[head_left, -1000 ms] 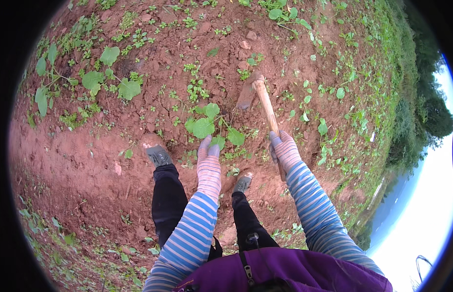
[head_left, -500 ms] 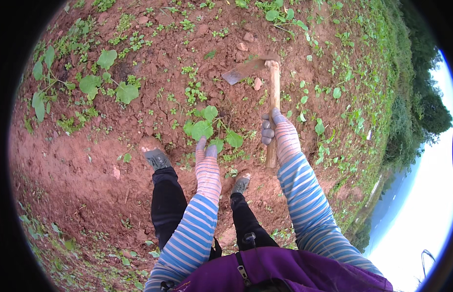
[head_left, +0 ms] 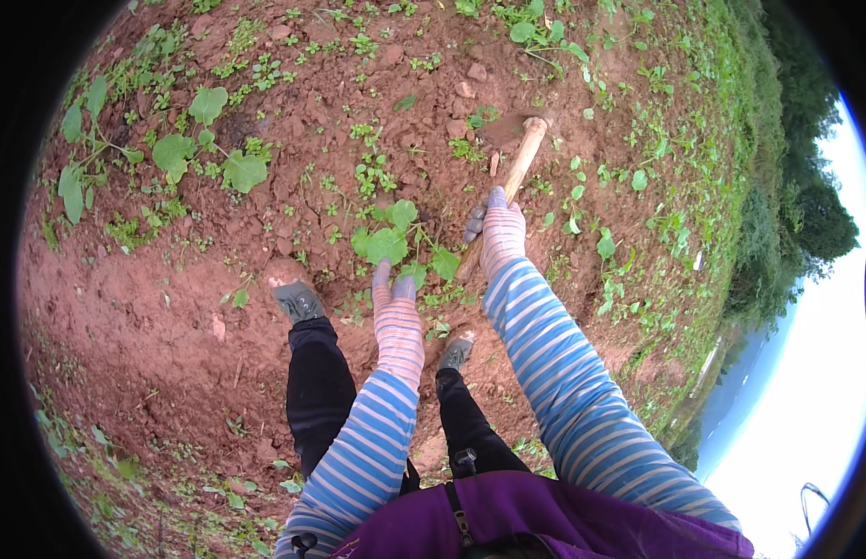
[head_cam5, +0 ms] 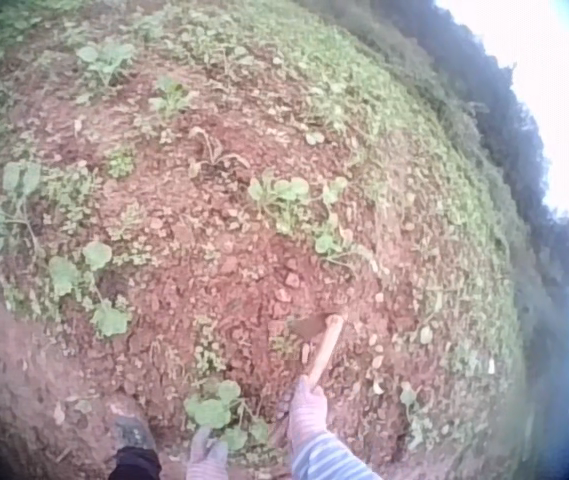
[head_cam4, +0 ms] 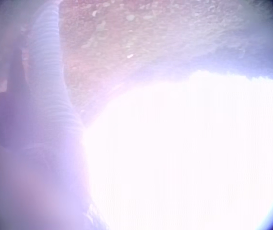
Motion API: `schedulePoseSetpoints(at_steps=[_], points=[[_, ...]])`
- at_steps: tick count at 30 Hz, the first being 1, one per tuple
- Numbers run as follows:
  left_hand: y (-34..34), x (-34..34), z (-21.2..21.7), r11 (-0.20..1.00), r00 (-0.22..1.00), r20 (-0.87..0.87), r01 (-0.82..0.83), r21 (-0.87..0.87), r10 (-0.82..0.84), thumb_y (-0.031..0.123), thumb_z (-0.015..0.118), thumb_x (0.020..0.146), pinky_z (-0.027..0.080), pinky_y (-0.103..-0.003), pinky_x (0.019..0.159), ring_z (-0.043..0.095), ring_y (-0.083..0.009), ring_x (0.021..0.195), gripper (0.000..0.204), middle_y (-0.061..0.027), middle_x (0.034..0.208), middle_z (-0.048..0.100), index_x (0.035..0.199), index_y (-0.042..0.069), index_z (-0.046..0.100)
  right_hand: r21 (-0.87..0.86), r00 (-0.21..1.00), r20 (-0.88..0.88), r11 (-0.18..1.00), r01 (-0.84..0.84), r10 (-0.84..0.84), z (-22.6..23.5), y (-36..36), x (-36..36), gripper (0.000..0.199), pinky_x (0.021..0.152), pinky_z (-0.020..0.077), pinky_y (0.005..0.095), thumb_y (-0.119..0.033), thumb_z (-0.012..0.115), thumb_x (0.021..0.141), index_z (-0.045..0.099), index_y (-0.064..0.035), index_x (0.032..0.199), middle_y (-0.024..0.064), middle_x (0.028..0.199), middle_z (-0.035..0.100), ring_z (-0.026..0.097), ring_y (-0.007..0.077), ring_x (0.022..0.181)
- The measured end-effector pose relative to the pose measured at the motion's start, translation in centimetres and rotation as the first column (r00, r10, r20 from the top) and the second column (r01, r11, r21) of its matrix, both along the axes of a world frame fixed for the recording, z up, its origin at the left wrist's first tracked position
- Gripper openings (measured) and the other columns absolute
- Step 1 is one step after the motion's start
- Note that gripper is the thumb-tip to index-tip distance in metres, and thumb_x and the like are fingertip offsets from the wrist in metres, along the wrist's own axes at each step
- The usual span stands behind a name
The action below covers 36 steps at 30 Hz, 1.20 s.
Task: The person uses a hoe to loosen soil and remove weeds around small plants in a garden bed. They repeatedly strike the ground near the plants and pull out weeds by hand, clearing the area around each plant.
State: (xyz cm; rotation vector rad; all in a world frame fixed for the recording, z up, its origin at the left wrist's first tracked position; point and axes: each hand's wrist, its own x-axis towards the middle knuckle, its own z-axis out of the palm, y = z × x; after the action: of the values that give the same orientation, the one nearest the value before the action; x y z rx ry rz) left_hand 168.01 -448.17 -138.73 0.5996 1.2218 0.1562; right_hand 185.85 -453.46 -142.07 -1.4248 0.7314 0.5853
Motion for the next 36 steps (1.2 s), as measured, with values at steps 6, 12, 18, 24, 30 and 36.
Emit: schedulePoseSetpoints(at_steps=[6, 12, 18, 24, 30, 36], points=[[0.0, 0.3, -0.4, 0.988, 0.998, 0.053, 0.037, 0.151, -0.045, 0.008, 0.05, 0.099, 0.033, -0.031, 0.11, 0.04, -0.0189, 0.134, 0.054, -0.01, 0.151, 0.034, 0.15, 0.011, 0.035, 0.028, 0.986, -0.004, 0.985, -0.168, 0.168, 4.6, -3.9, 0.8, 0.026, 0.038, 0.0368, 0.0305, -0.035, 0.054, 0.1, 0.044, -0.012, 0.091, 0.0008, 0.062, 0.046, 0.042, 0.0132, 0.044], [-0.1, -0.4, -1.2, 0.993, 0.998, 0.046, 0.039, 0.108, -0.044, 0.011, 0.052, 0.098, 0.031, -0.033, 0.112, 0.037, -0.0226, 0.137, 0.056, -0.0105, 0.154, 0.03, 0.151, 0.014, 0.033, -0.039, 0.995, 0.103, 0.999, 0.015, -0.011, 2.6, -2.1, 5.5, 0.03, 0.039, 0.0375, 0.0304, -0.036, 0.052, 0.1, 0.044, -0.0107, 0.088, 0.0015, 0.063, 0.045, 0.041, 0.0126, 0.045], [-0.6, 0.6, -1.2, 0.995, 1.0, 0.007, 0.026, 0.091, -0.027, 0.01, 0.052, 0.097, 0.036, -0.031, 0.099, 0.041, -0.0206, 0.118, 0.056, -0.0102, 0.143, 0.037, 0.15, 0.015, 0.034, 0.197, 0.983, -0.082, 0.964, 0.179, -0.166, 0.9, 2.5, 0.4, 0.031, 0.04, 0.0359, 0.0313, -0.037, 0.052, 0.1, 0.045, -0.0104, 0.086, 0.0015, 0.064, 0.045, 0.039, 0.0137, 0.045], [-0.6, 0.8, -2.3, 0.986, 0.998, -0.051, -0.025, 0.166, 0.034, 0.006, 0.051, 0.096, 0.036, -0.024, 0.051, 0.039, -0.0122, 0.06, 0.056, -0.0053, 0.105, 0.054, 0.149, 0.021, 0.036, 0.262, 0.985, -0.105, 0.959, -0.107, 0.139, 6.1, -2.7, -0.4, 0.033, 0.042, 0.0354, 0.0267, -0.039, 0.055, 0.099, 0.052, -0.0063, 0.096, 0.0001, 0.066, 0.049, 0.04, 0.0095, 0.047], [-0.8, -0.3, -2.0, 0.998, 0.999, -0.015, 0.036, 0.052, -0.036, 0.015, 0.059, 0.096, 0.033, -0.035, 0.108, 0.039, -0.0212, 0.135, 0.06, -0.0091, 0.153, 0.035, 0.151, 0.017, 0.035, 0.047, 0.992, 0.108, 0.996, -0.077, 0.071, 5.1, -3.2, 0.2, 0.029, 0.04, 0.0365, 0.0303, -0.036, 0.054, 0.1, 0.048, -0.0085, 0.093, 0.0013, 0.065, 0.046, 0.041, 0.012, 0.045], [-0.9, -0.2, -2.4, 0.994, 0.999, 0.03, 0.025, 0.103, -0.029, 0.016, 0.059, 0.096, 0.033, -0.036, 0.109, 0.04, -0.0216, 0.134, 0.06, -0.009, 0.153, 0.033, 0.151, 0.018, 0.035, 0.282, 0.943, -0.321, 0.959, 0.006, 0.088, 5.0, -5.3, -0.5, 0.031, 0.043, 0.0352, 0.028, -0.038, 0.056, 0.099, 0.049, -0.0093, 0.091, 0.0, 0.067, 0.047, 0.041, 0.0109, 0.049]])
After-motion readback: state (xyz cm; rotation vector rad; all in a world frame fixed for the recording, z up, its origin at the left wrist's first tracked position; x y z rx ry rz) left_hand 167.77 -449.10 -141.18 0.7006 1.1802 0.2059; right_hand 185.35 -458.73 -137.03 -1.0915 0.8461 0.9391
